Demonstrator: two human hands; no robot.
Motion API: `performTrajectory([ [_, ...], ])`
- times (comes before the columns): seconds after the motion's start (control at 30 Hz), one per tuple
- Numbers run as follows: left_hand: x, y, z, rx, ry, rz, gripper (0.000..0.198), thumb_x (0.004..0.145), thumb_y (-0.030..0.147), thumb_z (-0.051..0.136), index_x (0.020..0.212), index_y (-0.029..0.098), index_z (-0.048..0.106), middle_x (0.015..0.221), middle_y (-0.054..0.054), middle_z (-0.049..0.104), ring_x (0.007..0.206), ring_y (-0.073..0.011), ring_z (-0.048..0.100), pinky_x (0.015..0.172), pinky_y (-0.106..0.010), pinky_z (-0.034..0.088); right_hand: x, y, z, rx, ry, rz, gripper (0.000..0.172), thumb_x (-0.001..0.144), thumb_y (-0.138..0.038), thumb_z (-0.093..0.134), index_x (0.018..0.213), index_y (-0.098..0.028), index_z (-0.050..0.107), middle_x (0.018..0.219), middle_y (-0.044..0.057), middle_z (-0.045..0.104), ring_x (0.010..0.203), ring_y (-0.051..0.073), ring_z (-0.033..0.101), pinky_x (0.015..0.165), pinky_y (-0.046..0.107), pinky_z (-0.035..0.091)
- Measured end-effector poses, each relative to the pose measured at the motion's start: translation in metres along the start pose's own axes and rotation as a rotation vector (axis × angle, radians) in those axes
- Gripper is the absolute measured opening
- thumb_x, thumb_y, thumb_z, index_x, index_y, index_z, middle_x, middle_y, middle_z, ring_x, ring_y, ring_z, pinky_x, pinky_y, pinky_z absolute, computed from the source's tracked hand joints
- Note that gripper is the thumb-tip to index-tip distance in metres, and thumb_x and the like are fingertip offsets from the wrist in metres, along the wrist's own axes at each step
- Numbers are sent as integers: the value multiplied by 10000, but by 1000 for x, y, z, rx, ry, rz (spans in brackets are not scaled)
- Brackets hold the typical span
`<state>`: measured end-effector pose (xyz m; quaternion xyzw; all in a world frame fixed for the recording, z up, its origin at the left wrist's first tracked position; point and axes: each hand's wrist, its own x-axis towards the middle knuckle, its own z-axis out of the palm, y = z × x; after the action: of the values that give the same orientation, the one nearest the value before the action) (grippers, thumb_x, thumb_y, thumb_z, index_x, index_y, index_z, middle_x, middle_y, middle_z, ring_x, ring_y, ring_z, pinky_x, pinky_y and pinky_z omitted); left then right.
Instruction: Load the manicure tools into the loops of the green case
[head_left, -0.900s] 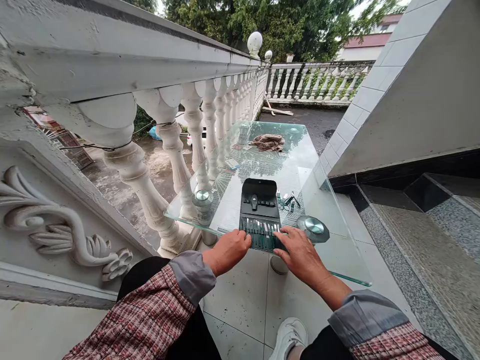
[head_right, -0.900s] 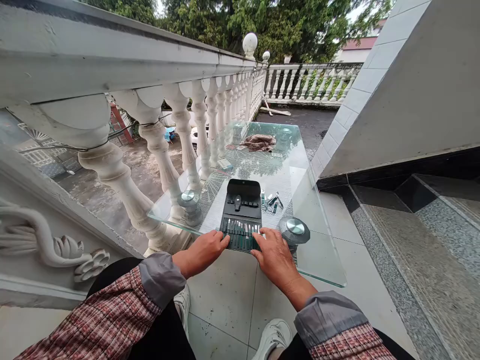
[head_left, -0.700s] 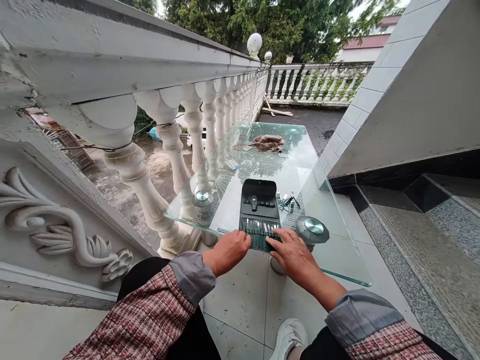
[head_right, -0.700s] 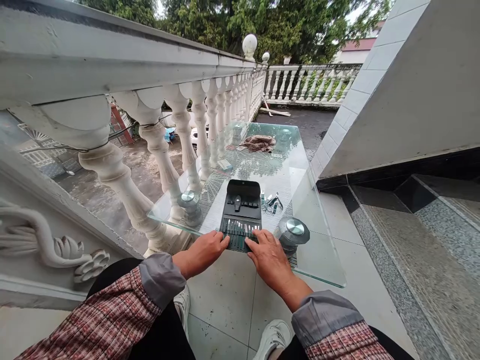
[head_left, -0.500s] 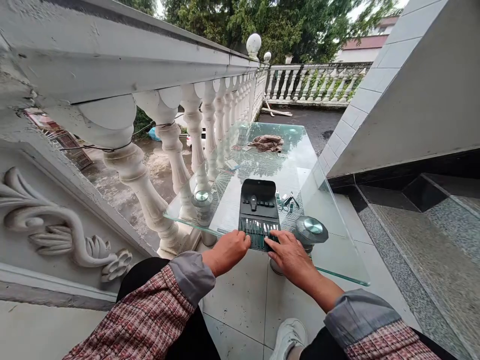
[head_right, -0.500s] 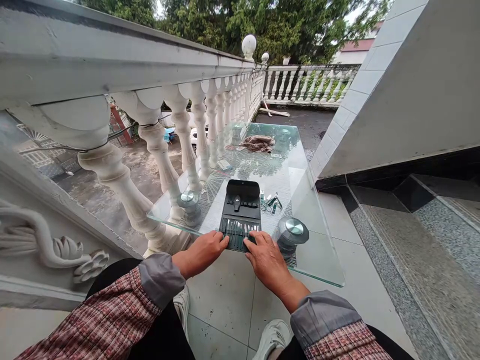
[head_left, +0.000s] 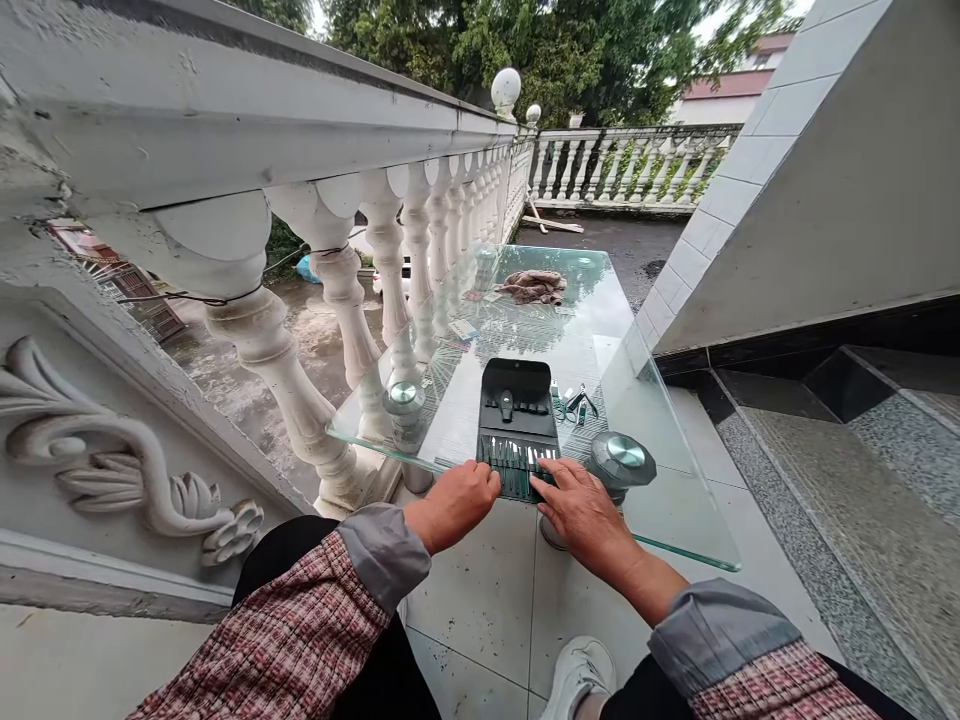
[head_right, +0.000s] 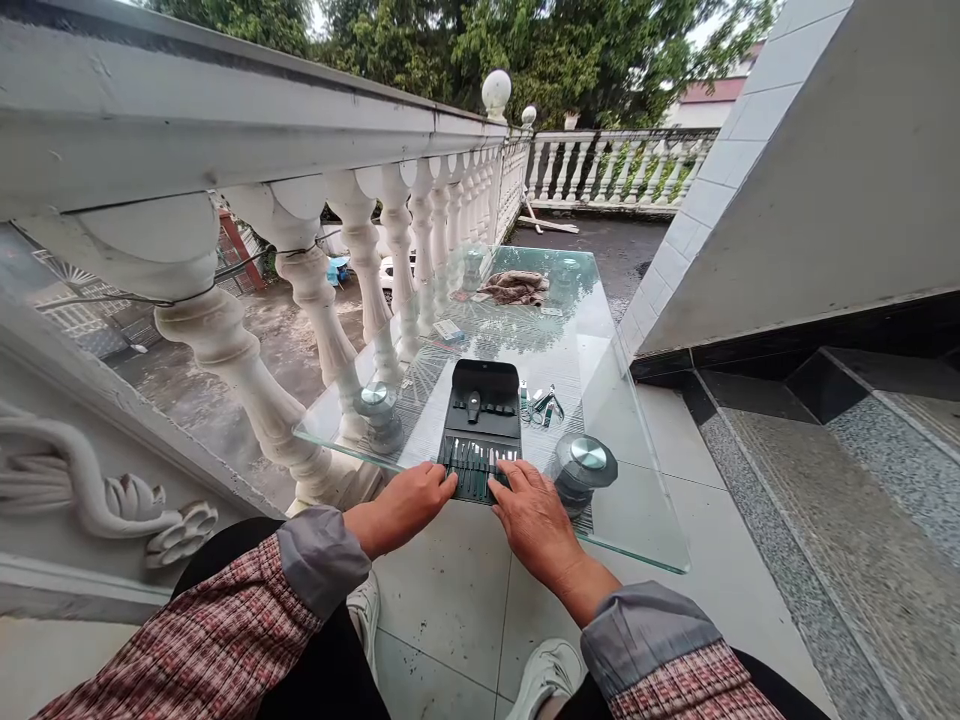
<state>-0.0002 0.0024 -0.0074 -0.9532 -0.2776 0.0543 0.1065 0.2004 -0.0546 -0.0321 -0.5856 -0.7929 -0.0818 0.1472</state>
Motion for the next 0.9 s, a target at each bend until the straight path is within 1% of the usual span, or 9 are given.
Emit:
performTrajectory([
  [0.27,1,1,2,-15,4,-8,183,837,-14,390,942,105,483,831,-101,541,791,-222,546,651,-325,471,-2,2,0,22,8,49,279,814,-191,521,1055,-209,659,1229,106,553,1164,278,438,911,433,415],
  [0.4,1,1,2,-12,2,1,181,835,-12,396,947,94,490,841,-104,545,792,-221,545,657,-325,471,0,2,-1,28,-10,27,300,798,-181,542,1076,-204,652,1249,108,539,1163,281,437,908,427,418],
  [0.53,0,1,-1,-7,-8,3,182,841,-4,396,957,93,497,847,-110,549,791,-223,542,649,-327,471,1,3,-4,34,17,29,258,820,-191,519,1024,-207,675,1238,114,545,1163,280,441,889,426,427],
  [0.63,0,1,-5,-5,-14,6,182,846,-3,392,959,92,499,848,-109,550,796,-220,542,656,-325,470,-1,1,-5,44,27,-2,241,823,-187,517,988,-226,688,1224,101,559,1167,276,441,894,426,423],
  [0.9,1,1,-6,9,-21,22,186,843,-5,392,961,83,505,852,-111,552,798,-225,545,662,-330,466,-2,-1,-3,23,7,-29,265,797,-161,541,1017,-218,677,1225,97,563,1144,273,455,912,418,407],
])
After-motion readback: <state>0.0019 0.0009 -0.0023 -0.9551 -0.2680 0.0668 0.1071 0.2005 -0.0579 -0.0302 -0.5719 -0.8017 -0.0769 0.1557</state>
